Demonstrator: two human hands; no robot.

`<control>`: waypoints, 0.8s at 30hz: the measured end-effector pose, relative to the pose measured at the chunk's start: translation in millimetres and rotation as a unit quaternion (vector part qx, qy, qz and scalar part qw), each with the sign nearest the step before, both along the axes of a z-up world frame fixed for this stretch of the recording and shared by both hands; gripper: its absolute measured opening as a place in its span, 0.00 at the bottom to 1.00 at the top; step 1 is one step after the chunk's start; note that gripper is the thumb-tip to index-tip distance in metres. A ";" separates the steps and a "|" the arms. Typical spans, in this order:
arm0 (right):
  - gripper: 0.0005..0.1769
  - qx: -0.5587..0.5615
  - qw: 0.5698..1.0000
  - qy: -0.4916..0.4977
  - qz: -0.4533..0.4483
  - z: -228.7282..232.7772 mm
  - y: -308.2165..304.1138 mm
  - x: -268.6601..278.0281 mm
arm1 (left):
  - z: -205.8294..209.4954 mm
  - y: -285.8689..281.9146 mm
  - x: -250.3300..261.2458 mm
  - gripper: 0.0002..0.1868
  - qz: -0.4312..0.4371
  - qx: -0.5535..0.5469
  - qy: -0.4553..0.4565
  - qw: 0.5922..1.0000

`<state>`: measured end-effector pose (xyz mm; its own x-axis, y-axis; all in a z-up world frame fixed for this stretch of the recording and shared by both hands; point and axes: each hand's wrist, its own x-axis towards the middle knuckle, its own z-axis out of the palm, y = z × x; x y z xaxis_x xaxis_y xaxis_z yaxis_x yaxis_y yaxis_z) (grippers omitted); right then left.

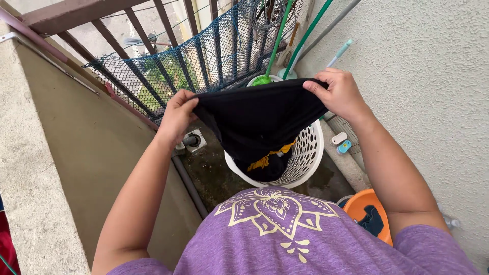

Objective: Hanging various items of clothing on a laundry line using clips and hangers.

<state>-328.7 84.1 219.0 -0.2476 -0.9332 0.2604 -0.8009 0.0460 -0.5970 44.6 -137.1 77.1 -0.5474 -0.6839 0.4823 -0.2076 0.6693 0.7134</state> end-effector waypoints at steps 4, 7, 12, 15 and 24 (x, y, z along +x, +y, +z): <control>0.24 -0.021 0.973 0.227 0.039 21.1 -6.5 -6.8 | 34.6 14.7 -13.0 0.14 -0.095 0.583 0.301 0.749; 0.22 -0.025 0.916 0.401 -0.013 2.6 -6.7 -42.0 | 103.6 45.0 -19.6 0.18 -0.122 0.339 0.107 0.927; 0.10 -0.131 0.971 0.051 -0.194 -75.6 -6.8 -127.0 | 200.7 82.4 -31.3 0.13 -0.058 -0.017 -0.073 0.996; 0.30 -0.059 0.753 -0.631 -0.176 -121.3 -9.6 -93.2 | 229.4 95.1 -29.0 0.11 -0.018 0.109 -0.047 0.993; 0.22 0.223 0.959 0.177 -0.004 -116.3 31.6 -97.9 | 177.8 -11.3 51.9 0.27 0.127 -0.071 -0.359 0.922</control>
<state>-426.6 115.7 102.8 -0.2244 -0.9697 -0.0962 -0.9483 0.2401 -0.2077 96.5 -148.4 254.9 -0.5921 -0.7914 0.1519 -0.7549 0.6107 0.2392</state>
